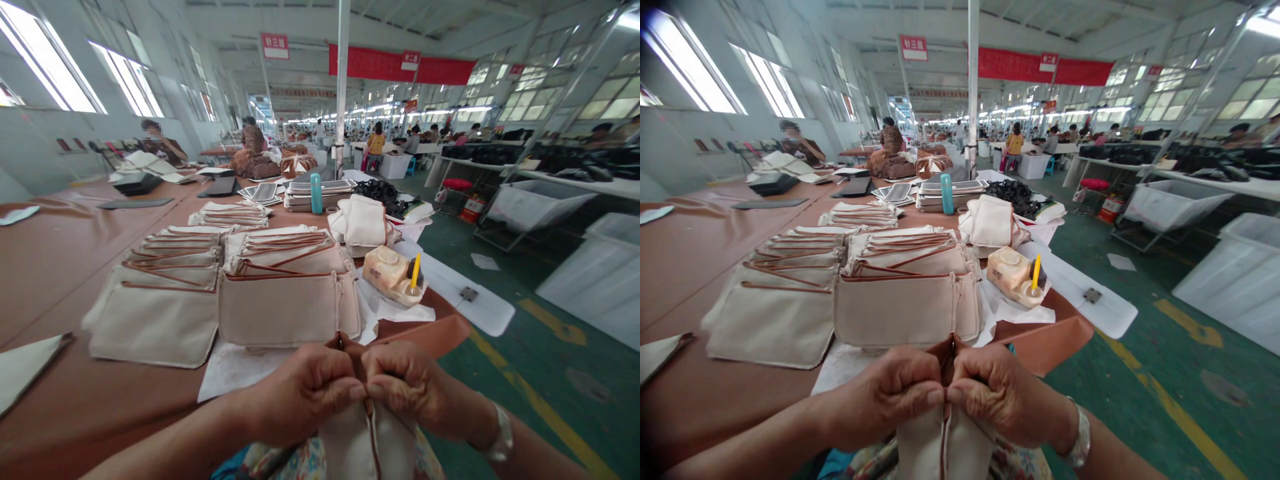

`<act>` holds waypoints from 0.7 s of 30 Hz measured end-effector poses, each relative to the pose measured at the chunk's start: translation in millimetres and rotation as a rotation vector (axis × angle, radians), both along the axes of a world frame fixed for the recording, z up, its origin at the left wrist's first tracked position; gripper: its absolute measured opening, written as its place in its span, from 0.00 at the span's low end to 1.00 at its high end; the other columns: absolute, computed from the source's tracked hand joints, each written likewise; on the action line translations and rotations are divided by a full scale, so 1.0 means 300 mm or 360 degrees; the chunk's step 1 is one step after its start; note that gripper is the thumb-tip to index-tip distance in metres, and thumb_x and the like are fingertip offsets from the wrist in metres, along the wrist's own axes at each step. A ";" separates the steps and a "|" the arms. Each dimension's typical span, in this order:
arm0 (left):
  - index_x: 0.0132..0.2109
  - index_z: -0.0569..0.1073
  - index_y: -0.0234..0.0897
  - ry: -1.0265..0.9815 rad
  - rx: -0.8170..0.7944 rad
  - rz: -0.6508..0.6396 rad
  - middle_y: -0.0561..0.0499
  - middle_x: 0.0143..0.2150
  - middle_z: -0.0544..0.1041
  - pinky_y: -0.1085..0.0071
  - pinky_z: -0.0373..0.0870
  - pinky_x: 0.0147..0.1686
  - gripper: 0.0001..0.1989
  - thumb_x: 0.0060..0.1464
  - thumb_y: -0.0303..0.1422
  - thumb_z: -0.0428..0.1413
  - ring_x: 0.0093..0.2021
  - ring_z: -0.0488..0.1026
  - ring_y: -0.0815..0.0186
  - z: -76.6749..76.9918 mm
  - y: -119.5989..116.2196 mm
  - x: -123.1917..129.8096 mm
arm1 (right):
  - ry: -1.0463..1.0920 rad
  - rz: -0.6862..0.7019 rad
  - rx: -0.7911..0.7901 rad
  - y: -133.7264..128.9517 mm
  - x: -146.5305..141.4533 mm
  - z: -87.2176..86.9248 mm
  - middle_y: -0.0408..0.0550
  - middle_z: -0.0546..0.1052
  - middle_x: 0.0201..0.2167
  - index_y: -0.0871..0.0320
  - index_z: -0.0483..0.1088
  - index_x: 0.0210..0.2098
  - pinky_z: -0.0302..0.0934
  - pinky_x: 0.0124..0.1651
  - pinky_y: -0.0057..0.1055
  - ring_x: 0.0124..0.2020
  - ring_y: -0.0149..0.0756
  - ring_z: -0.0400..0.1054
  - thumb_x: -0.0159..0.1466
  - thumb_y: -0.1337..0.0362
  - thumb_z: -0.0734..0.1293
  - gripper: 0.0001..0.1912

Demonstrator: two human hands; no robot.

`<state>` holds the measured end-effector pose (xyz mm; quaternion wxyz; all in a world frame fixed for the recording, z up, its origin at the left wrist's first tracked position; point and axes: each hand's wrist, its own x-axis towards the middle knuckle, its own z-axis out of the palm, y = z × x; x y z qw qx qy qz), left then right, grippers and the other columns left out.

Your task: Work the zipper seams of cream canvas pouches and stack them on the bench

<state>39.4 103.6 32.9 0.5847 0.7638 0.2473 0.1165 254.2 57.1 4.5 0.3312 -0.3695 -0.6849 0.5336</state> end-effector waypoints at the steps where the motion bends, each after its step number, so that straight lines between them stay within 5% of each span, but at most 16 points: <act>1: 0.27 0.59 0.36 0.0014 0.0168 0.0033 0.57 0.24 0.56 0.74 0.47 0.24 0.24 0.63 0.49 0.49 0.25 0.50 0.72 0.001 -0.002 0.001 | 0.0045 -0.0018 -0.0043 -0.001 0.000 -0.007 0.40 0.60 0.24 0.59 0.62 0.26 0.46 0.28 0.26 0.26 0.29 0.52 0.68 0.48 0.63 0.22; 3: 0.27 0.58 0.36 0.0047 0.0289 -0.0020 0.57 0.25 0.55 0.74 0.47 0.25 0.23 0.64 0.48 0.48 0.26 0.50 0.72 0.002 0.017 -0.012 | 0.0134 -0.0015 -0.0110 -0.007 0.014 -0.013 0.40 0.60 0.25 0.59 0.62 0.27 0.45 0.28 0.27 0.26 0.29 0.51 0.67 0.48 0.64 0.22; 8: 0.28 0.61 0.36 0.0271 -0.0135 -0.0426 0.57 0.26 0.56 0.74 0.48 0.23 0.27 0.55 0.56 0.55 0.26 0.52 0.71 -0.019 0.144 -0.110 | 0.0247 -0.0174 -0.0129 -0.007 0.154 0.002 0.43 0.64 0.26 0.60 0.65 0.26 0.52 0.34 0.29 0.29 0.32 0.57 0.67 0.50 0.65 0.21; 11: 0.25 0.60 0.36 0.0440 0.0039 -0.0413 0.58 0.24 0.55 0.75 0.48 0.22 0.25 0.54 0.51 0.59 0.25 0.51 0.72 -0.024 0.153 -0.111 | 0.0022 -0.0154 -0.0241 0.018 0.226 0.017 0.45 0.68 0.27 0.60 0.70 0.28 0.55 0.33 0.30 0.29 0.35 0.60 0.68 0.46 0.61 0.25; 14: 0.25 0.63 0.36 0.0392 0.0338 -0.0362 0.59 0.23 0.56 0.75 0.47 0.21 0.22 0.56 0.46 0.60 0.24 0.52 0.72 0.013 0.091 -0.026 | -0.0312 0.0147 -0.0091 0.046 0.191 0.043 0.49 0.73 0.34 0.61 0.76 0.39 0.58 0.37 0.31 0.34 0.37 0.64 0.69 0.42 0.57 0.30; 16: 0.26 0.68 0.35 0.0312 0.0413 -0.0397 0.58 0.23 0.56 0.76 0.49 0.22 0.20 0.57 0.46 0.59 0.24 0.53 0.72 0.051 0.061 0.035 | -0.0342 0.0372 0.0080 0.052 0.121 0.057 0.48 0.73 0.38 0.61 0.76 0.43 0.59 0.40 0.32 0.37 0.38 0.65 0.65 0.41 0.63 0.28; 21: 0.30 0.75 0.34 0.0559 0.0110 -0.0626 0.57 0.23 0.64 0.77 0.55 0.24 0.23 0.53 0.52 0.60 0.26 0.60 0.70 0.054 0.167 -0.015 | -0.0124 0.0433 0.0155 0.028 0.053 0.053 0.43 0.67 0.27 0.60 0.70 0.26 0.57 0.36 0.30 0.31 0.34 0.62 0.66 0.46 0.66 0.24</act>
